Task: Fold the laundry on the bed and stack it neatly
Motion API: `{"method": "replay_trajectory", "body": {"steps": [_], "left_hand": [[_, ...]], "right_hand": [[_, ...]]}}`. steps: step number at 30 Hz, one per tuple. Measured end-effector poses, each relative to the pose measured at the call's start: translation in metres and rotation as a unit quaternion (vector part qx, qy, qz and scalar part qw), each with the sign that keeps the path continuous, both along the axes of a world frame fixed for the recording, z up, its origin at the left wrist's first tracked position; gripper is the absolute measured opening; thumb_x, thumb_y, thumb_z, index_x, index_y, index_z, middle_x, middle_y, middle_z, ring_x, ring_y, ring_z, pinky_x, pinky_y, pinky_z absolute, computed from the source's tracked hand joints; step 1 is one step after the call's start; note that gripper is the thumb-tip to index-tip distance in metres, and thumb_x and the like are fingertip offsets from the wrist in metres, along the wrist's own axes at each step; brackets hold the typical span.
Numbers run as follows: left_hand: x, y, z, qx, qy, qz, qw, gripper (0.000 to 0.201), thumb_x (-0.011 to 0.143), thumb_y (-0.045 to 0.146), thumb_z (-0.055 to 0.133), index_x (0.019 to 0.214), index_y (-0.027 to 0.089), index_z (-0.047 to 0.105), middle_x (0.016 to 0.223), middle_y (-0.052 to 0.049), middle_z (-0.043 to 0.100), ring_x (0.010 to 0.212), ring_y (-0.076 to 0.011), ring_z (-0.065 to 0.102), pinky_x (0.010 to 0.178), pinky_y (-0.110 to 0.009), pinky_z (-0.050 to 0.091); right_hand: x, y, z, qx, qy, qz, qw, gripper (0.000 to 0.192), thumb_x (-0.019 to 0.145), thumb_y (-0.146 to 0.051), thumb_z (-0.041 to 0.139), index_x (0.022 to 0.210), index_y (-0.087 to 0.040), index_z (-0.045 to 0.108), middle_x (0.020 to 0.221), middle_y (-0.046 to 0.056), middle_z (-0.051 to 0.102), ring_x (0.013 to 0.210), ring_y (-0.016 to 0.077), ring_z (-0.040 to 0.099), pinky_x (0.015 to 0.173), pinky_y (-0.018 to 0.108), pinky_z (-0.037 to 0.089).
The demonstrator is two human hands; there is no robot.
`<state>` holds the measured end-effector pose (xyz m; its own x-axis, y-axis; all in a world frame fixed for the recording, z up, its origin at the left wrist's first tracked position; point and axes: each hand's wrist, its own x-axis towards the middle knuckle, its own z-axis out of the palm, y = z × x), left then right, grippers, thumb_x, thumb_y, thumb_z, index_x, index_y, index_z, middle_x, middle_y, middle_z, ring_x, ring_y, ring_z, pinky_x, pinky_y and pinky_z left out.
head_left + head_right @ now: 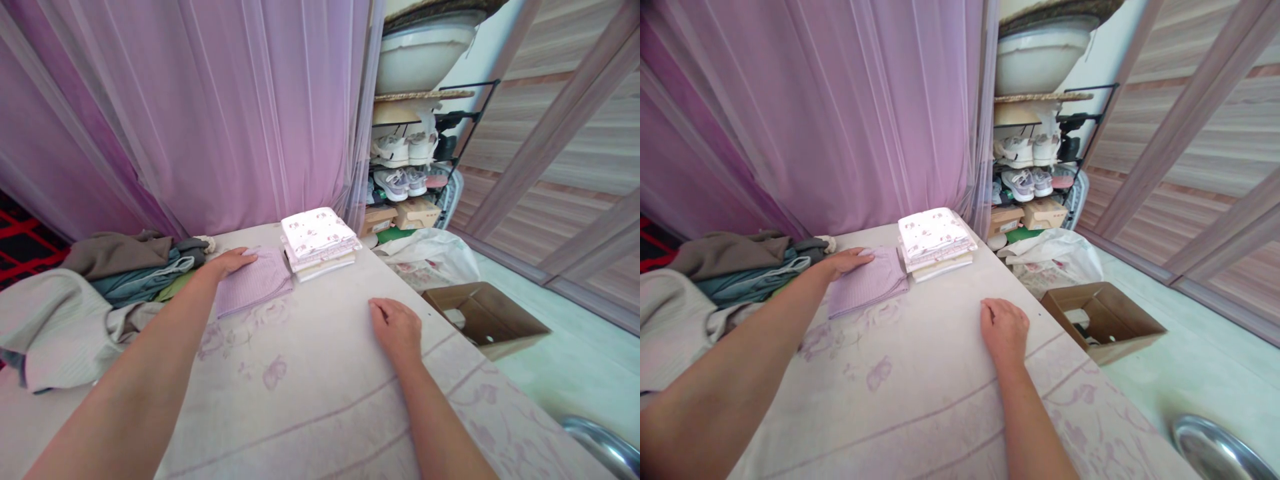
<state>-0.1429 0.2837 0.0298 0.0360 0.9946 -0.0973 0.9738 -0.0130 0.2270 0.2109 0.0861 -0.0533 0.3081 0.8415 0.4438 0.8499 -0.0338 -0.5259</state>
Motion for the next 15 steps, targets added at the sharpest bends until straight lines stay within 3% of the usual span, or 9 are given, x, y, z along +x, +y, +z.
{"method": "replay_trajectory", "body": {"steps": [3, 6, 8, 11, 15], "left_hand": [[0.006, 0.002, 0.0, -0.014, -0.044, -0.011, 0.999, 0.051, 0.089, 0.052, 0.037, 0.129, 0.026, 0.054, 0.123, -0.003, 0.065, 0.104, -0.0184, 0.064, 0.086, -0.025, 0.049], [0.018, 0.003, -0.001, -0.002, -0.039, 0.004, 0.999, 0.057, 0.083, 0.052, 0.049, 0.132, 0.024, 0.05, 0.134, -0.006, 0.058, 0.118, -0.0246, 0.057, 0.095, -0.032, 0.045], [0.031, -0.005, -0.003, 0.043, -0.014, 0.023, 0.999, 0.062, 0.083, 0.05, 0.051, 0.137, 0.022, 0.045, 0.144, -0.008, 0.047, 0.13, -0.0285, 0.045, 0.105, -0.038, 0.037], [0.055, -0.037, -0.011, 0.143, 0.038, 0.0, 0.989, 0.058, 0.089, 0.048, 0.041, 0.14, 0.019, 0.04, 0.152, -0.009, 0.033, 0.14, -0.0275, 0.029, 0.114, -0.043, 0.022], [0.072, -0.098, -0.025, 0.128, 0.067, -0.089, 0.986, 0.06, 0.088, 0.049, 0.043, 0.14, 0.019, 0.039, 0.152, -0.011, 0.034, 0.139, -0.0295, 0.028, 0.113, -0.046, 0.022]], "right_hand": [[0.0, 0.0, 0.0, 0.003, -0.001, -0.002, 1.0, 0.029, 0.087, -0.031, 0.043, 0.085, -0.023, 0.071, 0.093, 0.005, 0.073, 0.09, 0.0203, 0.062, 0.088, 0.034, 0.039], [-0.001, 0.0, 0.001, 0.003, -0.008, -0.006, 1.0, 0.029, 0.086, -0.03, 0.044, 0.085, -0.024, 0.072, 0.093, 0.004, 0.073, 0.09, 0.0196, 0.063, 0.087, 0.034, 0.04], [-0.001, -0.001, 0.001, 0.001, -0.013, -0.007, 1.0, 0.029, 0.086, -0.029, 0.043, 0.085, -0.023, 0.072, 0.093, 0.004, 0.073, 0.091, 0.0195, 0.063, 0.087, 0.033, 0.04], [0.0, 0.0, 0.001, -0.001, -0.017, -0.006, 1.0, 0.029, 0.087, -0.03, 0.043, 0.085, -0.023, 0.071, 0.093, 0.004, 0.073, 0.091, 0.0197, 0.063, 0.087, 0.033, 0.04], [0.0, 0.0, 0.0, -0.001, -0.019, -0.001, 1.0, 0.029, 0.087, -0.03, 0.043, 0.085, -0.023, 0.072, 0.092, 0.004, 0.073, 0.09, 0.0192, 0.063, 0.086, 0.033, 0.04]]}}
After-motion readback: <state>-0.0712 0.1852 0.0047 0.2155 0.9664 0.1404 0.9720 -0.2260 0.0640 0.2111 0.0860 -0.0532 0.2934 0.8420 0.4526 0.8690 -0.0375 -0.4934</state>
